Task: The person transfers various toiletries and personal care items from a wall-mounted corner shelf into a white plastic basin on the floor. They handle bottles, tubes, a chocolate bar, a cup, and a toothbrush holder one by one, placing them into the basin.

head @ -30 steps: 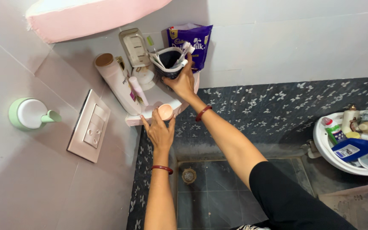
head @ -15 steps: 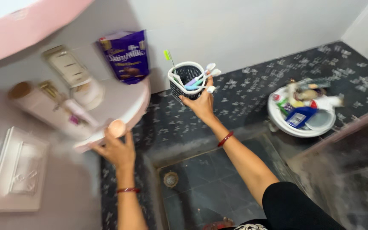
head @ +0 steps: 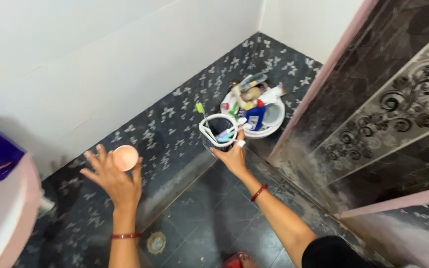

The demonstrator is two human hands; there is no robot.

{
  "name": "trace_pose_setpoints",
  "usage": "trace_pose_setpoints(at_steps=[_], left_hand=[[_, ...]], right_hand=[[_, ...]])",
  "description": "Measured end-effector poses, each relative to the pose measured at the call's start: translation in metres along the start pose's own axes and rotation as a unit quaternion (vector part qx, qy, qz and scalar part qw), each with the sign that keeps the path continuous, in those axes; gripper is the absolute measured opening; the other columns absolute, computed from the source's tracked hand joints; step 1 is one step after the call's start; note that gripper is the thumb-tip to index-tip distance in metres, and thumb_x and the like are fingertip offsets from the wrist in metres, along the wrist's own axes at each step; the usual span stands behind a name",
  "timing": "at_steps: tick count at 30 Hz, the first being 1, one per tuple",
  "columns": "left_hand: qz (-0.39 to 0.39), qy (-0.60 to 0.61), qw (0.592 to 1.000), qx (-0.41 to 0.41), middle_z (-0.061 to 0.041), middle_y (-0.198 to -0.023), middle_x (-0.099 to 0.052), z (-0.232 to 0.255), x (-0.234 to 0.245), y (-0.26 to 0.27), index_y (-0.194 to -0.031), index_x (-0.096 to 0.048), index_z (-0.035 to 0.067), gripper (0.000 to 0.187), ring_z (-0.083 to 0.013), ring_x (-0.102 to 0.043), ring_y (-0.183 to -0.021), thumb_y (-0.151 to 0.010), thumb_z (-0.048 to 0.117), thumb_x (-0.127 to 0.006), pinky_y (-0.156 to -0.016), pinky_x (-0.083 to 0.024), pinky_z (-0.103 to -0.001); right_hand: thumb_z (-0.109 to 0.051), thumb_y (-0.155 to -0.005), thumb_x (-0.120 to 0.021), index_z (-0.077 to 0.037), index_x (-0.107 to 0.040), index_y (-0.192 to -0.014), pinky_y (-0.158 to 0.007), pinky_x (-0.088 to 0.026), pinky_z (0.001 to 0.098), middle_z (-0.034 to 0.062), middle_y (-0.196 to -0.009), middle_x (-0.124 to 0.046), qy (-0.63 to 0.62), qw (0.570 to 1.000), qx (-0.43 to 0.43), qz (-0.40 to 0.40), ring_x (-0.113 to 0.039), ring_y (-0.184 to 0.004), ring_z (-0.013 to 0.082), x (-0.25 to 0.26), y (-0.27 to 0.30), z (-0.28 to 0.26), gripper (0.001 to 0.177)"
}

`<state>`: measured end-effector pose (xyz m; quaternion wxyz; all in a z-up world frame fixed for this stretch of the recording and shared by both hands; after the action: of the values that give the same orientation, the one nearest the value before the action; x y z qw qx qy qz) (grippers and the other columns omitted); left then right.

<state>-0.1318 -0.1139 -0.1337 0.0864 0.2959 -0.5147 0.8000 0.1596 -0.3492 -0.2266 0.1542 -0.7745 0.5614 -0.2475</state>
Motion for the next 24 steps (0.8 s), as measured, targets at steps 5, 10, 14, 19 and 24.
trace_pose_setpoints(at_steps=[5,10,14,19,24], left_hand=[[-0.080,-0.024,0.988,-0.130,-0.028,-0.165,-0.038,0.050,-0.096,-0.054,-0.143,-0.048,-0.006,0.070,-0.0502,-0.023,-0.160,-0.094,0.033,-0.079,-0.120,-0.002,-0.079],[-0.085,-0.094,0.965,-0.228,-0.028,-0.167,-0.043,0.059,-0.158,-0.120,-0.148,-0.052,-0.003,0.072,-0.0489,-0.029,-0.161,-0.091,0.031,-0.081,-0.118,-0.005,-0.083],[-0.062,-0.141,0.951,-0.268,-0.026,-0.163,-0.044,0.051,-0.184,-0.178,-0.142,-0.052,0.004,0.061,-0.0437,-0.032,-0.158,-0.098,0.036,-0.081,-0.117,-0.004,-0.079],[-0.042,-0.139,0.944,-0.297,-0.026,-0.162,-0.041,0.049,-0.179,-0.248,-0.142,-0.047,0.003,0.060,-0.0442,-0.030,-0.156,-0.098,0.035,-0.073,-0.111,-0.012,-0.077],[-0.049,-0.063,0.949,-0.305,-0.035,-0.160,-0.042,0.030,-0.182,-0.285,-0.142,-0.043,-0.008,0.062,-0.0463,-0.042,-0.146,-0.107,0.035,-0.071,-0.118,-0.039,-0.054]], right_hand=[[-0.021,-0.068,-0.094,0.006,-0.018,-0.154,-0.103,-0.051,0.0392,0.0249,-0.139,-0.052,0.008,0.999,-0.028,0.045,-0.058,-0.127,0.0324,0.069,0.003,0.066,0.118],[-0.022,-0.065,-0.095,0.002,-0.023,-0.154,-0.099,-0.052,0.0379,0.0213,-0.133,-0.059,0.065,0.990,-0.091,0.084,-0.063,-0.120,0.0290,0.126,0.011,0.128,0.117],[-0.021,-0.067,-0.093,0.001,-0.023,-0.153,-0.097,-0.053,0.0387,0.0205,-0.130,-0.062,0.077,0.985,-0.108,0.108,-0.066,-0.117,0.0295,0.152,0.016,0.164,0.113],[-0.022,-0.069,-0.092,-0.001,-0.027,-0.151,-0.090,-0.056,0.0382,0.0183,-0.120,-0.068,0.083,0.972,-0.182,0.124,-0.070,-0.109,0.0288,0.161,0.021,0.212,0.107],[-0.019,-0.071,-0.093,-0.001,-0.034,-0.146,-0.091,-0.057,0.0390,0.0195,-0.120,-0.068,0.069,0.979,-0.146,0.125,-0.071,-0.109,0.0290,0.135,0.005,0.238,0.098]])
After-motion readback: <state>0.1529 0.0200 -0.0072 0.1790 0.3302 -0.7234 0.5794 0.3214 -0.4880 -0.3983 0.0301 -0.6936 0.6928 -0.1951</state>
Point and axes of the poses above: each hand's wrist, its own y-axis away from the middle knuckle, its own x-axis out of the back of the hand, z = x × y, the point moved 10 cm from there along -y, towards the middle knuckle
